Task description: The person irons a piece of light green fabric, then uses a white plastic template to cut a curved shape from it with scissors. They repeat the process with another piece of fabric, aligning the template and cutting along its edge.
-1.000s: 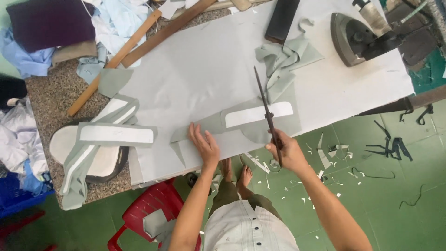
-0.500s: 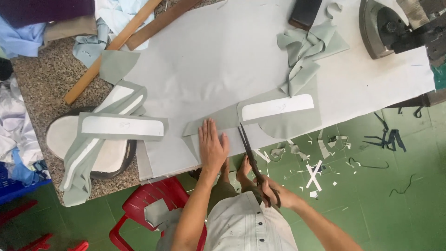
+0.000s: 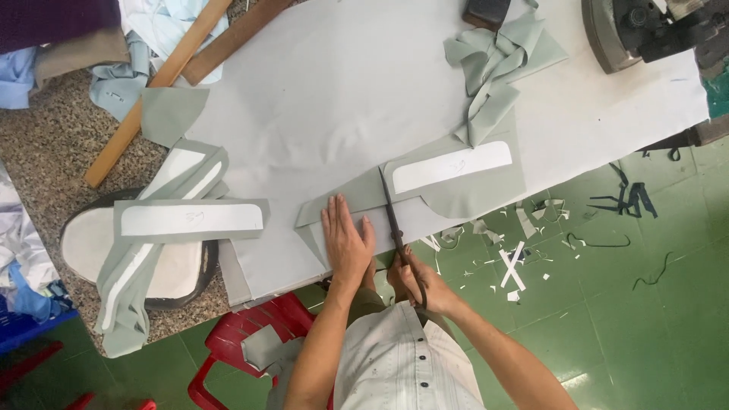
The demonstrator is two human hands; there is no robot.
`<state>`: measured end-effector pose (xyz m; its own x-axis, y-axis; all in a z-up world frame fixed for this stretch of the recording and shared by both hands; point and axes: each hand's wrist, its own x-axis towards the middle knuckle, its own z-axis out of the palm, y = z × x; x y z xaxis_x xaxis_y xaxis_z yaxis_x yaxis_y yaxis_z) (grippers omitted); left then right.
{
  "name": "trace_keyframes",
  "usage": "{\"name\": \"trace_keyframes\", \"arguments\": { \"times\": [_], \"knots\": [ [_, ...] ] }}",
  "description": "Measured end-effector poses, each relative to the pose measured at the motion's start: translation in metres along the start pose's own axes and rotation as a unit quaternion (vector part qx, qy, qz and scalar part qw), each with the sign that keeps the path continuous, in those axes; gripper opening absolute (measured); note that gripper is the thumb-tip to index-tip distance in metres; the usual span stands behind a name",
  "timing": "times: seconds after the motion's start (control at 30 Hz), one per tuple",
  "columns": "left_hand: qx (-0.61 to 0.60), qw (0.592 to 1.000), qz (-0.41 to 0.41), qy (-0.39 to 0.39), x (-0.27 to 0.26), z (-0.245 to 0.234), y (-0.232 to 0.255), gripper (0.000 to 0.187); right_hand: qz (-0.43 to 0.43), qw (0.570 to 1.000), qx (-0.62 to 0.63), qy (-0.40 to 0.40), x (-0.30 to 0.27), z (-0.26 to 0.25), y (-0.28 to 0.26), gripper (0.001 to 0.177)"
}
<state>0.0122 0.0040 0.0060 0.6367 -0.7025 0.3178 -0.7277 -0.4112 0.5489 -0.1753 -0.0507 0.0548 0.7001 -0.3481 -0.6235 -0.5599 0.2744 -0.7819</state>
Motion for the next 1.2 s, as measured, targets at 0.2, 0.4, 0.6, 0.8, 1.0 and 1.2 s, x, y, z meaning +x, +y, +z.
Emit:
{"name": "trace_keyframes", "arguments": {
  "times": [0.2, 0.4, 0.6, 0.8, 1.0, 1.2],
  "knots": [
    [0.004, 1.0, 0.012, 0.007, 0.004, -0.005, 0.003, 0.059, 0.015, 0.999, 0.047, 0.008, -0.002, -0.001, 0.006, 0.053],
    [0.002, 1.0, 0.015, 0.01, 0.004, -0.007, 0.005, 0.058, -0.012, 0.997, 0.083, 0.001, -0.001, -0.01, -0.008, 0.058],
    [0.007, 1.0, 0.021, 0.015, 0.0, 0.0, 0.001, 0.058, 0.006, 0.997, 0.073, -0.015, -0.012, -0.019, -0.039, 0.052],
    [0.014, 1.0, 0.027, 0.007, -0.004, 0.003, -0.002, 0.06, 0.001, 0.99, -0.138, -0.015, -0.034, -0.068, -0.045, 0.06],
    [0.051, 0.998, 0.027, -0.022, -0.007, 0.008, -0.003, 0.061, -0.075, 0.877, -0.399, 0.257, -0.012, -0.17, -0.018, 0.052],
    [0.101, 0.995, -0.015, -0.011, -0.012, 0.018, 0.01, 0.067, -0.261, 0.691, -0.605, 0.298, 0.075, -0.28, -0.02, 0.041]
  ]
}}
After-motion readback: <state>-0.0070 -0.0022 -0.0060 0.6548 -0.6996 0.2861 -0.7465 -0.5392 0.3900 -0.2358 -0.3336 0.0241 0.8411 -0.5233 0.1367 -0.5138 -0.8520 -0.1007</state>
